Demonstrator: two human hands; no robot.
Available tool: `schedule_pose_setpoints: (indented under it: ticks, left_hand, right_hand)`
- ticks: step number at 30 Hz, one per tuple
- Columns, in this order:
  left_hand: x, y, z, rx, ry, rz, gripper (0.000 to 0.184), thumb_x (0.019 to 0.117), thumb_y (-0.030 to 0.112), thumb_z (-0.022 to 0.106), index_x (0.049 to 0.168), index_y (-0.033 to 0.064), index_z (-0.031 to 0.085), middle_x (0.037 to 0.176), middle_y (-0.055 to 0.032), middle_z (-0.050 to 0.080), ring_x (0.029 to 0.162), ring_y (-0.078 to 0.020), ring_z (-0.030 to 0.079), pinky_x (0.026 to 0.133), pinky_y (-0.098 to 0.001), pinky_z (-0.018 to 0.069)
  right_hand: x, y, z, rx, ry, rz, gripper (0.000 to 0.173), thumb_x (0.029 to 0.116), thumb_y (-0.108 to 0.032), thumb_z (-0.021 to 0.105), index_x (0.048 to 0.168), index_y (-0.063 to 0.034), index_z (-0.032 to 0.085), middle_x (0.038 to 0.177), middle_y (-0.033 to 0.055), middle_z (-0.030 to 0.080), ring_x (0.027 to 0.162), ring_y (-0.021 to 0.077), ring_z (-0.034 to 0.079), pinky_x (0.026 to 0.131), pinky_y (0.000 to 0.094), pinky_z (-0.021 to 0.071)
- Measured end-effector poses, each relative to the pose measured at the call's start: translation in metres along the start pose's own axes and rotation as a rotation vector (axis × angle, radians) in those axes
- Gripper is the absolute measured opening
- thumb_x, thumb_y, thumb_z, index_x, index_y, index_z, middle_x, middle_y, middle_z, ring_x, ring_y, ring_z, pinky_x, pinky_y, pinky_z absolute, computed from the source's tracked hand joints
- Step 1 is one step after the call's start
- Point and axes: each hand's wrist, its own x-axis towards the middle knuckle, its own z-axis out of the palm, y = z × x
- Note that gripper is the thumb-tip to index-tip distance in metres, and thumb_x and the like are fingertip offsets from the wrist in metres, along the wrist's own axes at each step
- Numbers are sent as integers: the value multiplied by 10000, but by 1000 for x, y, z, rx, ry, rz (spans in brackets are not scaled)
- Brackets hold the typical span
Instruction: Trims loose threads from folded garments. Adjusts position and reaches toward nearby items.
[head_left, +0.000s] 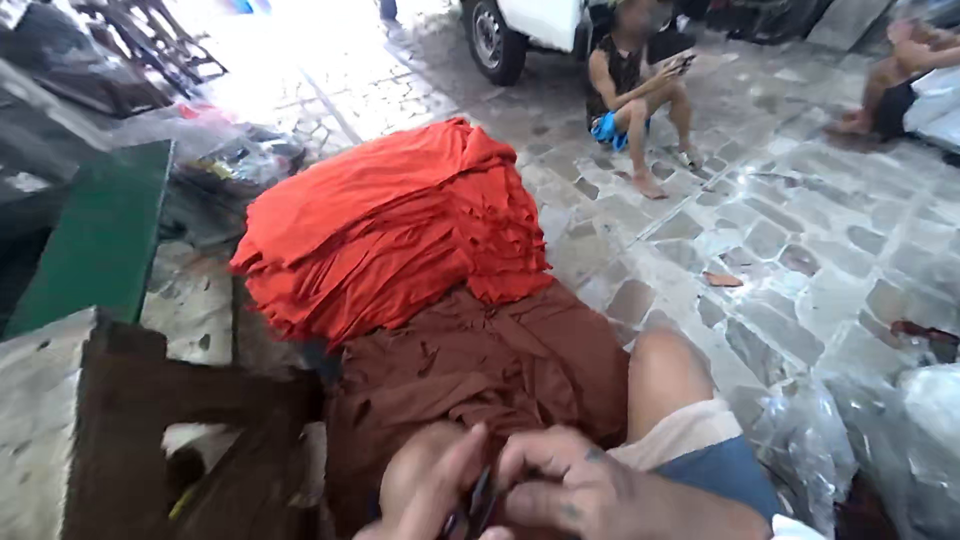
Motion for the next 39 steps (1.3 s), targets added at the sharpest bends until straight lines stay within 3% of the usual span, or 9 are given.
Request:
schedule_pose_setpoints:
  ticks: [3,6,9,13,18,21,25,29,39]
  left_hand:
    - [-2,-13,3,-359,-41,-45,545,1001,355,637,1454,67,539,1125,-13,720,874,19,654,762,-186,571]
    - [1,-27,8,-506,-85,-35,269,1011,299,633,1134,62,666,887,75,680,742,68,595,655,-112,508]
    - [4,-31,0,-388,-148,-33,203,1006,276,622,1018,78,666,770,87,602,662,76,522,587,-91,432]
    - [5,-34,-9,-489,-189,-64,191,1024,281,601,1061,109,674,870,107,643,775,72,575,690,-102,477]
    - [4,-33,-4,-567,-37,-245,231,1062,260,506,1195,182,678,709,141,530,546,56,438,501,-111,374]
    - [4,-30,-4,-661,-115,-193,289,1064,322,536,1254,154,676,723,138,530,572,71,445,515,-98,385]
    - [1,-27,1,-656,-172,-157,103,1022,226,614,1032,135,662,724,142,536,595,93,460,524,-74,379]
    - [0,-25,0,-641,-75,-232,76,1003,206,650,997,149,700,730,121,578,579,62,485,511,-97,405]
    - [-5,-15,7,-230,38,27,217,1046,169,541,1040,4,684,763,22,616,656,73,512,590,-74,418]
  right_hand:
    - [-3,1,-1,39,-5,-39,240,1078,-248,528,1058,-31,629,940,-36,659,877,-58,613,787,134,524]
    - [-4,3,-6,-15,9,-54,260,1078,-286,531,1047,-54,646,930,-68,654,878,-79,595,776,106,502]
    - [-4,3,-13,-27,7,-33,236,1072,-267,543,1054,-58,652,936,-87,657,872,-95,587,771,90,495]
    - [-5,3,-19,-38,7,-28,258,1072,-271,543,1052,-42,661,922,-80,653,860,-90,580,764,96,490]
    - [-4,5,-21,-36,-23,-37,250,1073,-254,543,1055,-35,661,923,-64,649,872,-84,576,776,96,485]
    - [-4,7,-19,-5,-30,-31,257,1072,-256,545,1047,-30,664,920,-59,648,877,-74,582,782,104,490]
    - [-2,10,-15,-90,14,-18,243,1065,-246,558,1029,-39,679,931,-52,661,894,-51,604,793,124,513]
    - [-8,2,-10,-535,289,-157,161,1017,-248,634,1090,-107,659,1014,-20,652,951,41,638,823,215,569]
    - [-10,9,11,-114,171,-60,263,959,-258,737,1070,-44,632,979,-7,713,946,21,690,839,193,596]
